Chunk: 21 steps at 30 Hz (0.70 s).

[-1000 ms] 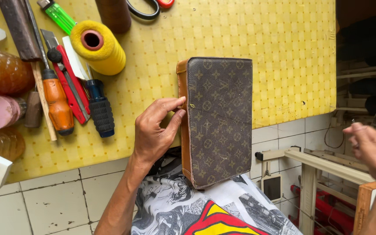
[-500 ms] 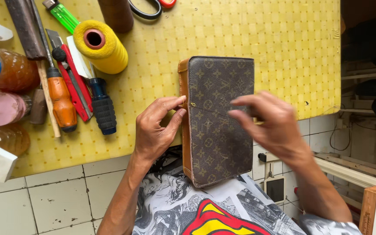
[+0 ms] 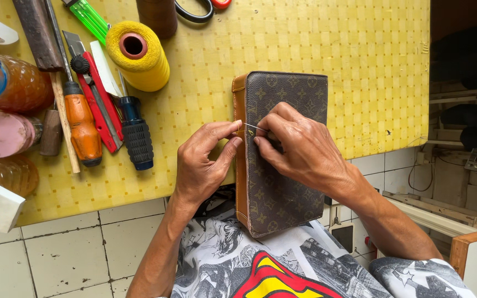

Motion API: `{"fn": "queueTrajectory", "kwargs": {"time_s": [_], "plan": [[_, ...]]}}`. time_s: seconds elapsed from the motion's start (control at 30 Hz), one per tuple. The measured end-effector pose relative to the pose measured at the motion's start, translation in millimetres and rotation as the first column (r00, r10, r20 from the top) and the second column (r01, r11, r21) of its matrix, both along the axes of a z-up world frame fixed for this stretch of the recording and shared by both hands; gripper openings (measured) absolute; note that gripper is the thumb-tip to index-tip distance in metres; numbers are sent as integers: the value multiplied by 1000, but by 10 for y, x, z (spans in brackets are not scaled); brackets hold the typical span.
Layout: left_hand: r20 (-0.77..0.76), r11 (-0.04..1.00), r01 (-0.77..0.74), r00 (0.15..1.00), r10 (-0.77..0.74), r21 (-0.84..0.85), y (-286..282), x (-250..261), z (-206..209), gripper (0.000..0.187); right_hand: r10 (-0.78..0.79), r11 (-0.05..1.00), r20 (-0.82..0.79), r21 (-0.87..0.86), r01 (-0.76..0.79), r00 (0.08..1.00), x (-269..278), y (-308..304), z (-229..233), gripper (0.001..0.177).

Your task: The person hand-sews the edge of a brown leather wallet using a needle and yellow thread. They repeatedly pass the needle through pre-punched holes along the wallet's edge, pulling the thread tight to secure the stitching. The person rotates the wallet to continue the seam along different sides.

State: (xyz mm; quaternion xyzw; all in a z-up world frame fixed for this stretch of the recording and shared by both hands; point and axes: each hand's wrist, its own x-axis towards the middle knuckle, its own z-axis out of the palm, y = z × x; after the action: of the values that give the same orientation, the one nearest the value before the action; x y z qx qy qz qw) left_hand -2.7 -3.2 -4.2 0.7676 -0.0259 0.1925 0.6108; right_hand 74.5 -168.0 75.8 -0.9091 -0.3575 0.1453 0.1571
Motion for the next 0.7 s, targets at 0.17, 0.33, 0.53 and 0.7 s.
{"fn": "queueTrajectory", "kwargs": {"time_s": [0.17,0.33,0.53,0.7], "plan": [[-1,1000,-23,1000,23,-12,-15,4,-20,18,-46,999,-93,-7,45,995,-2,13,74,9],[0,999,-42,999,42,-1,-32,-1,7,18,-91,994,-248,41,105,964,-4,-26,164,6],[68,987,-71,996,62,145,-70,0,19,18,23,995,8,-100,-22,1000,-7,-67,259,9],[117,950,-157,985,129,268,-120,-11,-78,15,18,996,221,83,-37,975,63,-133,33,11]]}}
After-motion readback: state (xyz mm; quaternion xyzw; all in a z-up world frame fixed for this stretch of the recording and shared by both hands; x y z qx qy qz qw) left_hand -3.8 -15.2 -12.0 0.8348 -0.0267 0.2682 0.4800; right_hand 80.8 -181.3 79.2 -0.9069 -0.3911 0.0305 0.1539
